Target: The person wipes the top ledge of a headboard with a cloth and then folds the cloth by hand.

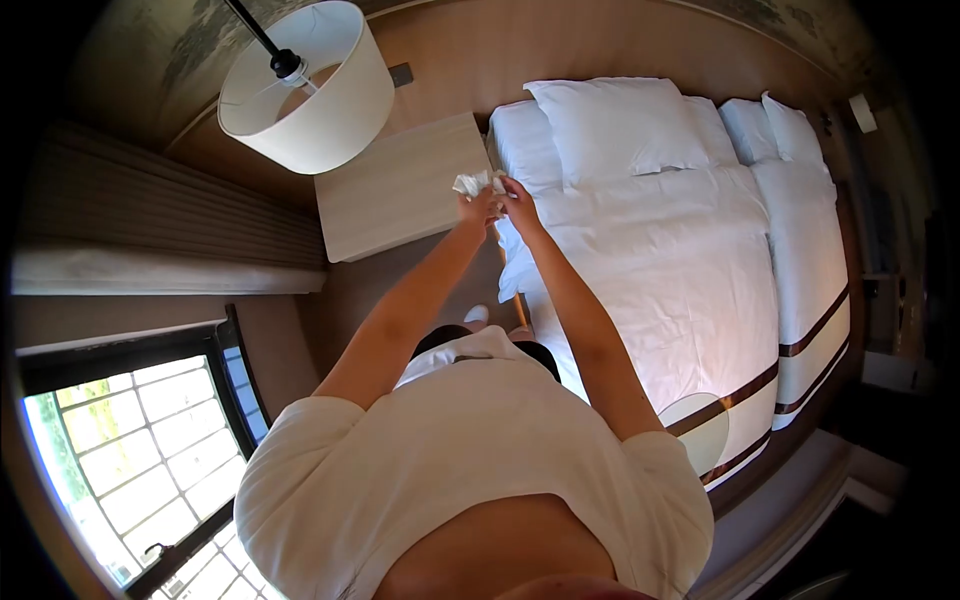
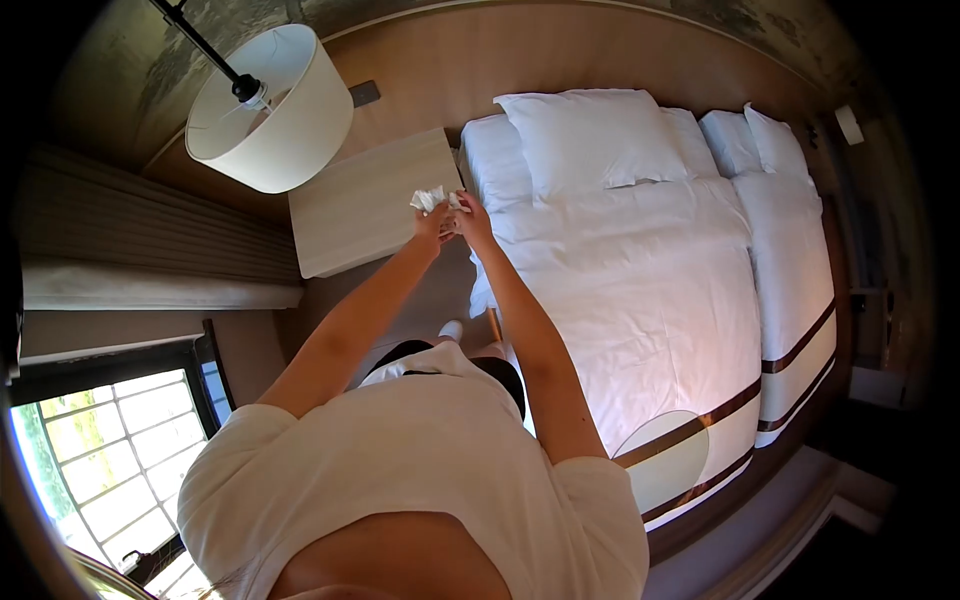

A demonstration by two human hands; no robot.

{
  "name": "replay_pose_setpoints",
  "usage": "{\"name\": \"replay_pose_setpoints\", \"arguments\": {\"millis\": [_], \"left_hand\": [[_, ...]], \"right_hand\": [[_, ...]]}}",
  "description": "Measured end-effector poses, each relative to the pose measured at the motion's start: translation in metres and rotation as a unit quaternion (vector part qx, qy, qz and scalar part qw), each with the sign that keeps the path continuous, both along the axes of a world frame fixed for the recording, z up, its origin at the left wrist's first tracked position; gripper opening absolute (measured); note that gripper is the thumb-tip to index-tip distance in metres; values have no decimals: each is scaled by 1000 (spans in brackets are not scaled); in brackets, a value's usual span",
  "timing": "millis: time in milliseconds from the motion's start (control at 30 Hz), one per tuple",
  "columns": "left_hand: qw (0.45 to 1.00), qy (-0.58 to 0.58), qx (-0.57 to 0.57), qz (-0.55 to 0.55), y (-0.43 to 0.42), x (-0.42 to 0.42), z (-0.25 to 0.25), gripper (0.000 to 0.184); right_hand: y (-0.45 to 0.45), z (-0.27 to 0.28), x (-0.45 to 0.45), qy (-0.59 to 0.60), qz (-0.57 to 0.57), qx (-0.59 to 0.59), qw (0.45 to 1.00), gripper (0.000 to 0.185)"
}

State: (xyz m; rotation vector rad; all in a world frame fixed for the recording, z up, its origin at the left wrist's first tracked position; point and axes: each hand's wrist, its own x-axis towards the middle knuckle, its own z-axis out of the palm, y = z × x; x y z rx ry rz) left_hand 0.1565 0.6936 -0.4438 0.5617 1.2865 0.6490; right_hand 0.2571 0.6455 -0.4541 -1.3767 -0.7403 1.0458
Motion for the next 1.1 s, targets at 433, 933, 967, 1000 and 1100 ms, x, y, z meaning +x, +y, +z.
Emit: {"name": "replay_pose_setpoints", "arguments": {"millis": [433,933,967,1000,1100], "left_hand": [[983,167,69,-37,94,-62,-38,46],[955,12,90,-281,-37,26,-8,23],[942,-4,117,-314,-45,32,-6,23],[936,-5,118,-332,-51,39,-8,23],[896,-4,140,-420,-80,64,-15,24]], "right_hand": [[-17,-91,34,-236,16,-113,965,18],[-96,-10,19,-71,-157,-40,984,21],[-111,-18,22,-68,-174,-40,982,21],[-127,-27,27,-68,-183,-36,980,21],[-183,-30,40,-56,-231,-85,968,23]]}}
